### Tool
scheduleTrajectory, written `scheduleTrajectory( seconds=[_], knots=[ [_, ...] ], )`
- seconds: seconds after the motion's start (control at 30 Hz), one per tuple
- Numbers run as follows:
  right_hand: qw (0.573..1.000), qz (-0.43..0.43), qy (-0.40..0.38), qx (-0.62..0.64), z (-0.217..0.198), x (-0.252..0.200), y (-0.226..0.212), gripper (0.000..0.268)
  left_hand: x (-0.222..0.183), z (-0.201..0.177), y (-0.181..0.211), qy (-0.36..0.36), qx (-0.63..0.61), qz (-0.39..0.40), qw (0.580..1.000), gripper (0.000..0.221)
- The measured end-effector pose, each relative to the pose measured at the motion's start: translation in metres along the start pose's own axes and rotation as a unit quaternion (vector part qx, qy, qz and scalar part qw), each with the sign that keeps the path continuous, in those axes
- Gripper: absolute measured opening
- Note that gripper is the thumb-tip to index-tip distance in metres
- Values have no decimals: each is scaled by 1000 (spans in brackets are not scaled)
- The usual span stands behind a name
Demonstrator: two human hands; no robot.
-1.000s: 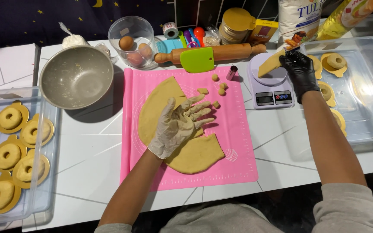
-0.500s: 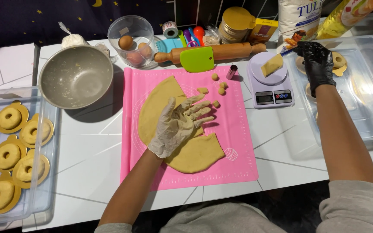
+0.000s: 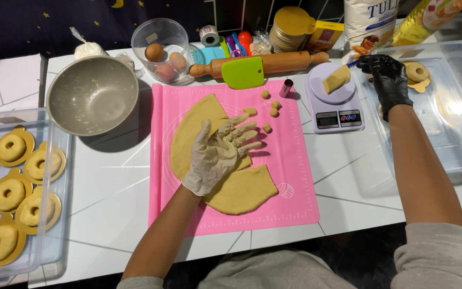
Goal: Arranging shaped donut dough into a tray for proofing and cutting/shaping small dough pieces on a silicone mat.
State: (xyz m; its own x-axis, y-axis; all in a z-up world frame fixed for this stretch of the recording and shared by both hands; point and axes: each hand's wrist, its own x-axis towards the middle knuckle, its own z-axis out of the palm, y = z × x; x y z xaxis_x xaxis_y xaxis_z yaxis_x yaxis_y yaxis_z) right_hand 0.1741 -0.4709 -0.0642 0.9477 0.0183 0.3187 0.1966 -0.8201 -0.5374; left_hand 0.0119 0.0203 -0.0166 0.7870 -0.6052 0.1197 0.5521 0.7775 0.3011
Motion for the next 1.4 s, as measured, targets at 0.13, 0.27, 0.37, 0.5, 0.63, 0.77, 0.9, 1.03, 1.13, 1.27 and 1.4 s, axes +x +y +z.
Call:
scheduleTrajectory(
  seconds=[0.13,0.27,0.37,0.5,0.63,0.77,0.9,1.03,1.13,1.27,1.4],
  knots=[
    [986,-53,14,-159,13,0,-4,41,0,-12,0,93,-13,43,995,74],
    [905,-314,50,-282,24,-19,-36,22,1,-19,4,105,-14,54,993,66],
    [995,-5,-9,95,39,-67,-175,8,10,-97,11,61,19,137,988,78],
    [986,-157,12,49,55,-75,-202,10,4,-91,37,143,110,206,962,68],
    [972,-226,7,57,91,-83,-219,11,5,-71,32,191,136,254,938,55],
    [958,-277,55,53,133,-84,-205,20,7,-58,23,245,125,277,921,43],
    [921,-331,189,-79,129,-53,-199,16,4,-60,47,289,356,234,857,39],
    [882,-350,289,-129,105,-13,-189,21,4,-60,46,318,426,222,817,29],
    [879,-403,246,-72,110,16,-191,30,9,-82,42,336,474,217,784,30],
    [924,-313,27,-218,150,35,-208,66,21,-90,40,376,489,191,764,28],
    [922,-313,-28,-227,175,62,-216,99,5,-74,38,275,479,257,793,25]
  ],
)
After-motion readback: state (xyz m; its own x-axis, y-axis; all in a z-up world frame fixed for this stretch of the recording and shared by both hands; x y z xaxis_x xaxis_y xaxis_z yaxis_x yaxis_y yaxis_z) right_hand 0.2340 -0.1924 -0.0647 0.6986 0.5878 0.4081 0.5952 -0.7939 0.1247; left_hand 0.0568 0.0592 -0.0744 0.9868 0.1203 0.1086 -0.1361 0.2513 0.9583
